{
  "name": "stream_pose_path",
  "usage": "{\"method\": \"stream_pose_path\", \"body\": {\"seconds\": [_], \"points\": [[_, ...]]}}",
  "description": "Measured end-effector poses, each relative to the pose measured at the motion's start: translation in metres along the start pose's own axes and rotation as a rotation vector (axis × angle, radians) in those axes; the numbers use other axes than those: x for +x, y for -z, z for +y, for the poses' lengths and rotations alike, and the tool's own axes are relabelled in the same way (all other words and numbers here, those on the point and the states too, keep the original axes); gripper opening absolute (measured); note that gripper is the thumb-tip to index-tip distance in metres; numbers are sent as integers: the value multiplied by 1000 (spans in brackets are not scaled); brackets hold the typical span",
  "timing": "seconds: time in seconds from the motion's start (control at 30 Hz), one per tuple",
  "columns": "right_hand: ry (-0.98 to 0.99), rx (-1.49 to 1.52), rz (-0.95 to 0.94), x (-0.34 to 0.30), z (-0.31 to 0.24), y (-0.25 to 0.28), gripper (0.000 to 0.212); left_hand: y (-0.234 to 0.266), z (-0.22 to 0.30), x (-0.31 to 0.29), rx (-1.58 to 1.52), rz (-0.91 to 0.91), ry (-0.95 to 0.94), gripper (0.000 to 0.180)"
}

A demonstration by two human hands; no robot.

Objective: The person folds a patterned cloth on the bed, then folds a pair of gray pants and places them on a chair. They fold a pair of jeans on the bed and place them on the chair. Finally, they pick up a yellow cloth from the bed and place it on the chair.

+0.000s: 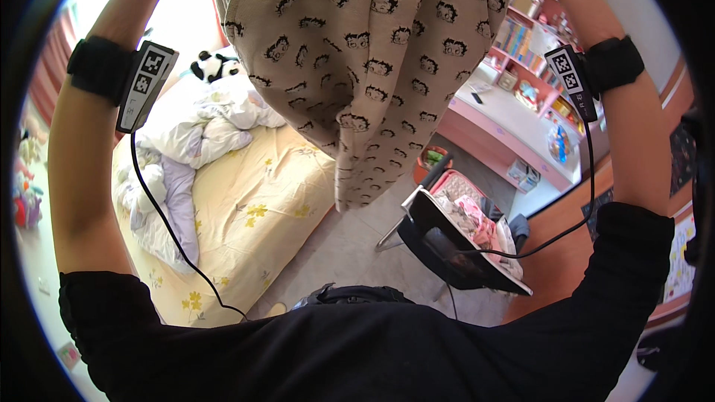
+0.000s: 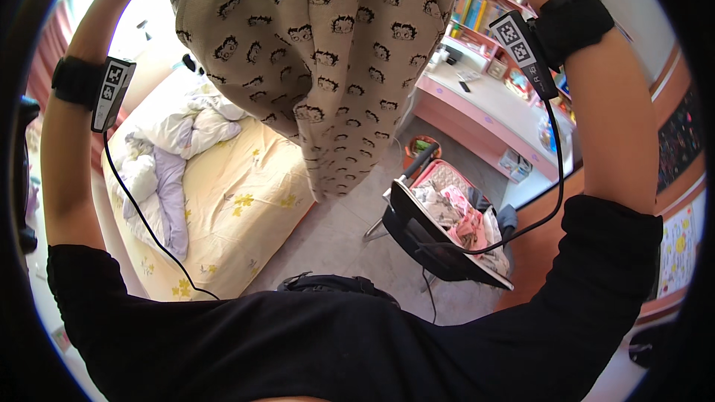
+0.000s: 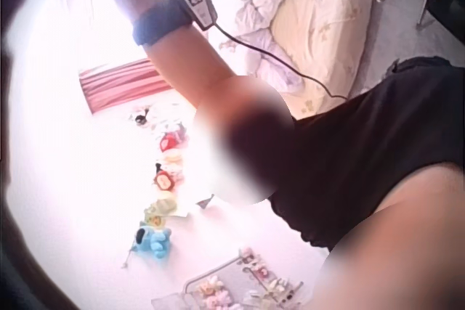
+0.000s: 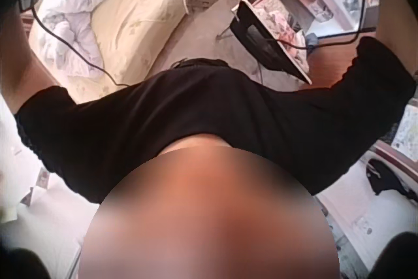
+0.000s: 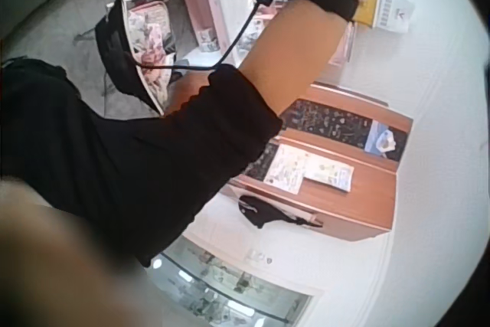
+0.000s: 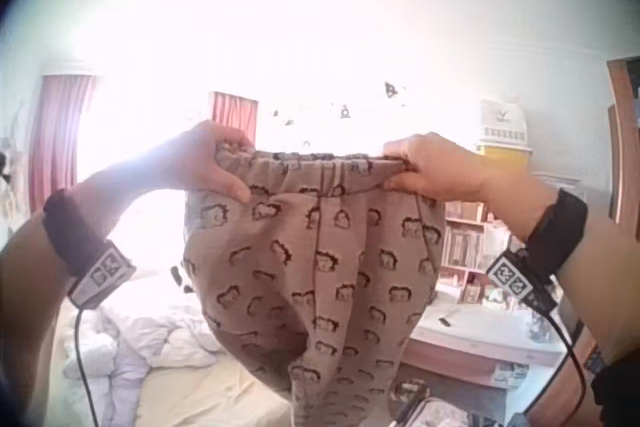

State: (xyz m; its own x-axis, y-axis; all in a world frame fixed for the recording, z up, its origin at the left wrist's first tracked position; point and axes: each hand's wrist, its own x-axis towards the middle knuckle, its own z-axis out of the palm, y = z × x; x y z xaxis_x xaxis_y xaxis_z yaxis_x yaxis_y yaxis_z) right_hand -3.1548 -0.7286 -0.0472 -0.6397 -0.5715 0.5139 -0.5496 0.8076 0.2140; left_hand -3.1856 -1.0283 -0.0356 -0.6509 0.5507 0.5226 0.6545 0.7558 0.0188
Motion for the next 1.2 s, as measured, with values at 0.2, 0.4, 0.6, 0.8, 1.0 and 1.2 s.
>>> {"method": "stream_pose_path", "body": {"seconds": [0.2, 0.4, 0.6, 0.8, 1.0, 1.2], "points": [[43, 36, -60, 17, 15, -10, 24, 10, 15, -17, 235, -5, 129, 59], [89, 237, -164, 25, 15, -25, 21, 18, 34, -33, 142, -170, 389, 48], [419, -113, 77, 31, 18, -52, 17, 21, 42, -48, 33, -233, 373, 34], [160, -17, 133, 30, 2, -93, 17, 13, 33, -69, -7, -178, 437, 57], [63, 253, 7, 37, -35, -146, 24, -8, 7, -116, 132, -83, 401, 33], [207, 686, 78, 108, -121, -190, 29, 25, -14, -188, 251, 177, 722, 32]]}}
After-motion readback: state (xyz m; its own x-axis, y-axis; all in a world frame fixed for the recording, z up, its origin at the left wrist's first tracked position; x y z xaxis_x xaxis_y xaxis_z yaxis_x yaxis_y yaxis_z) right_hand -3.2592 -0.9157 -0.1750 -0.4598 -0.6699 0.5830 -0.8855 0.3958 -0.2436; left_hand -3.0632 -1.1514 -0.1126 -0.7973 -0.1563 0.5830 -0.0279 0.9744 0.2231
